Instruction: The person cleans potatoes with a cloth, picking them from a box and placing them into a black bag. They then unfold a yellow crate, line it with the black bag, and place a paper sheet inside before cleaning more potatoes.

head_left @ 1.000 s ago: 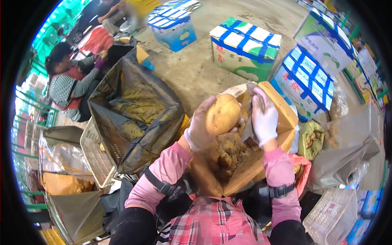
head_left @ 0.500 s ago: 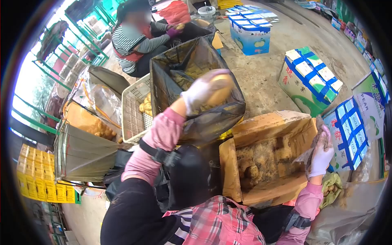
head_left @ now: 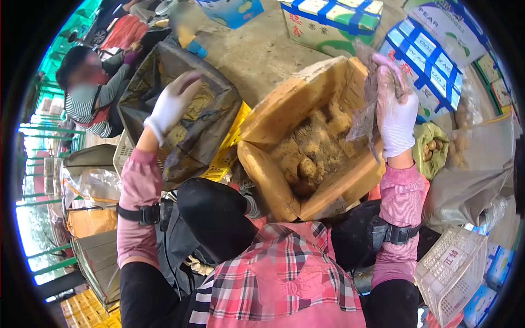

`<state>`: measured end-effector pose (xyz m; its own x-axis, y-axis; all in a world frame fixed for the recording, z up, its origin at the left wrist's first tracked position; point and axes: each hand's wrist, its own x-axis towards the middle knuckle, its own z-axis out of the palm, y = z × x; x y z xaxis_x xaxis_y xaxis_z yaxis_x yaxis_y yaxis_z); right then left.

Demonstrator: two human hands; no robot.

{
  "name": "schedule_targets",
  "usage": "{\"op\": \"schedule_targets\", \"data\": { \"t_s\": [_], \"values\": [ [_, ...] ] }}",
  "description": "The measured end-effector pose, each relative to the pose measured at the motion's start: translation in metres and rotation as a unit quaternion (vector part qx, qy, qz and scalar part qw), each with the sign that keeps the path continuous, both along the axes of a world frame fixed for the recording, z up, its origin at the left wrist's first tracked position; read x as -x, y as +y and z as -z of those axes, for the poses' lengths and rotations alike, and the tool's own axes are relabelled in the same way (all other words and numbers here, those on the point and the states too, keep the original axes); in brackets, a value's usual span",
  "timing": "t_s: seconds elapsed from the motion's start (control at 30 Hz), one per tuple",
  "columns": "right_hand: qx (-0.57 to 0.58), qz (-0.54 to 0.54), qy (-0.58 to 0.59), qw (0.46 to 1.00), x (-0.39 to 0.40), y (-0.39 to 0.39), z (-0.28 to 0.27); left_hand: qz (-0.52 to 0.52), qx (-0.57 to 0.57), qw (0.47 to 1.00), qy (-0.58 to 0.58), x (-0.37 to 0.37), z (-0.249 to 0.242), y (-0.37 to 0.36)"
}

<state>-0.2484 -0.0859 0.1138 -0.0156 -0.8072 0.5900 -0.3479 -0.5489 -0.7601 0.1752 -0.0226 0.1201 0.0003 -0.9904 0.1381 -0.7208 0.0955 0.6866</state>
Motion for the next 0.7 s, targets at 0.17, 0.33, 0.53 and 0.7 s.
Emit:
{"op": "schedule_targets", "data": {
  "t_s": [0.17,0.33,0.53,0.7],
  "values": [
    [0.020,0.019,-0.029,0.999,0.009,0.003,-0.010,0.178,-0.188,0.961,-0.096,0.187,0.091,-0.070],
    [0.084,0.081,0.119,0.986,0.039,0.011,-0.016,0.193,-0.471,0.826,-0.242,0.288,0.317,-0.075],
    [-0.006,0.055,0.112,0.992,0.075,0.022,-0.012,0.043,-0.539,0.816,-0.204,0.288,0.538,0.014],
    [0.011,0.037,0.172,0.984,0.079,0.018,-0.015,0.028,-0.637,0.766,-0.083,0.288,0.467,-0.019]
  ]
}}
